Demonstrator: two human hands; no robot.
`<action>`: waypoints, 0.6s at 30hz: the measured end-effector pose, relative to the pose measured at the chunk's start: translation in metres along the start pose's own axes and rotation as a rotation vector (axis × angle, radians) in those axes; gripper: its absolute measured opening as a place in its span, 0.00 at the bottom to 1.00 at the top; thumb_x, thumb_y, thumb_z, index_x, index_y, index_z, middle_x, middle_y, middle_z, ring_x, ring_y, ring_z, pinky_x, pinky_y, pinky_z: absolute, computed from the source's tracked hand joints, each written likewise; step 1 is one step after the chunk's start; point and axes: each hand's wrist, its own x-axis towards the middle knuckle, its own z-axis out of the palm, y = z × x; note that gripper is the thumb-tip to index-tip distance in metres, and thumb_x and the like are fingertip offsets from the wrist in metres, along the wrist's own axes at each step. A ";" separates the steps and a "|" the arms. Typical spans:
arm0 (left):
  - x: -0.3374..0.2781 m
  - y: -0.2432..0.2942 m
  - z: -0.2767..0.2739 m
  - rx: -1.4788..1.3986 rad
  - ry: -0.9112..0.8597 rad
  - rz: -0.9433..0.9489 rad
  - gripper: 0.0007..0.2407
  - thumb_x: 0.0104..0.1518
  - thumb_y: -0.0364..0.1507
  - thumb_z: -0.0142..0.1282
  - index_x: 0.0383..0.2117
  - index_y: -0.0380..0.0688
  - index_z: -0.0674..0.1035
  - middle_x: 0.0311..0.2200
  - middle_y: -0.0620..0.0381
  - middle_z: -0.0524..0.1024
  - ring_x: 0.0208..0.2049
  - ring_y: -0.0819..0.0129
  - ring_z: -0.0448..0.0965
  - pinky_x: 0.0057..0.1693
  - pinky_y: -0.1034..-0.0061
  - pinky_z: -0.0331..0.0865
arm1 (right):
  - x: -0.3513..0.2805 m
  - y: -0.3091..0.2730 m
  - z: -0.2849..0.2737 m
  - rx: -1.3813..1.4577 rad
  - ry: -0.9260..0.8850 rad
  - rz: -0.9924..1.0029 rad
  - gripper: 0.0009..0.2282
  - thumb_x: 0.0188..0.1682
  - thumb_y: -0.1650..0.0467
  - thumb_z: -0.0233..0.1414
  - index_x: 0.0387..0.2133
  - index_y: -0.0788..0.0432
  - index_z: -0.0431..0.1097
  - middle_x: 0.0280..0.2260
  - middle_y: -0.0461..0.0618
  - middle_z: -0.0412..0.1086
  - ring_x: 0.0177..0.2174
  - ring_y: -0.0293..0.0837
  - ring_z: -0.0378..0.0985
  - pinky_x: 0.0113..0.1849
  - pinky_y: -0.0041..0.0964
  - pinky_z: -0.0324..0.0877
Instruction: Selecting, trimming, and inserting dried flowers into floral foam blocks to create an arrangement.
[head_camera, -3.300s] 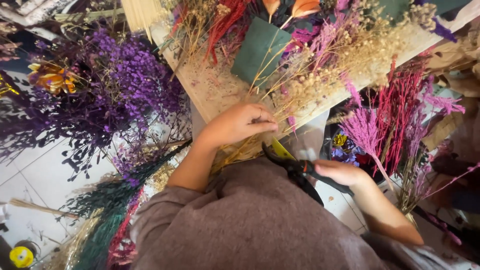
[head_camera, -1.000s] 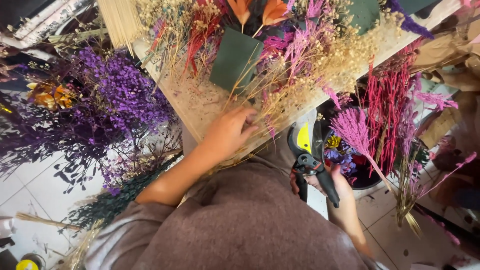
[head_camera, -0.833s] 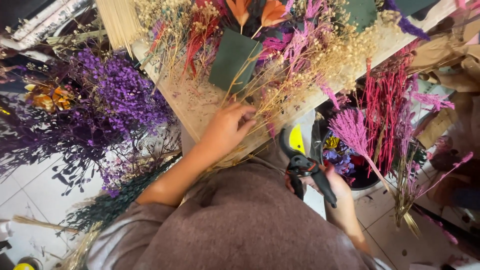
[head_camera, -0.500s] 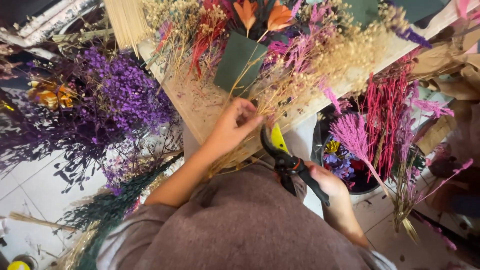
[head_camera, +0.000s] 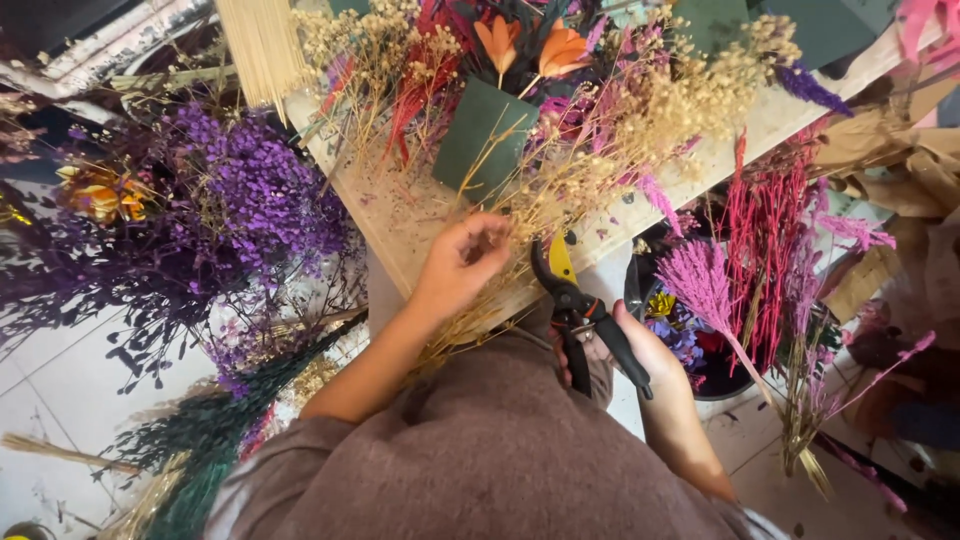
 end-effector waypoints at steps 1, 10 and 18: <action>0.000 -0.005 -0.001 -0.029 0.020 0.020 0.14 0.55 0.21 0.62 0.48 0.44 0.77 0.32 0.61 0.79 0.34 0.78 0.76 0.45 0.82 0.71 | 0.001 -0.001 0.001 -0.001 -0.005 0.002 0.39 0.55 0.44 0.29 0.47 0.72 0.65 0.35 0.83 0.74 0.38 0.72 0.82 0.42 0.62 0.76; 0.011 0.025 -0.015 -0.423 -0.011 0.097 0.11 0.60 0.25 0.54 0.47 0.37 0.71 0.35 0.59 0.67 0.29 0.79 0.66 0.34 0.87 0.62 | 0.008 -0.007 0.006 -0.011 -0.004 0.004 0.40 0.55 0.43 0.30 0.47 0.74 0.67 0.33 0.78 0.74 0.36 0.68 0.83 0.38 0.56 0.77; 0.001 0.062 -0.049 0.210 -0.193 0.111 0.13 0.61 0.23 0.52 0.51 0.34 0.78 0.42 0.43 0.78 0.44 0.58 0.77 0.53 0.62 0.70 | 0.006 -0.008 0.002 -0.013 -0.028 0.041 0.42 0.54 0.41 0.30 0.45 0.73 0.66 0.34 0.80 0.74 0.36 0.67 0.83 0.39 0.52 0.76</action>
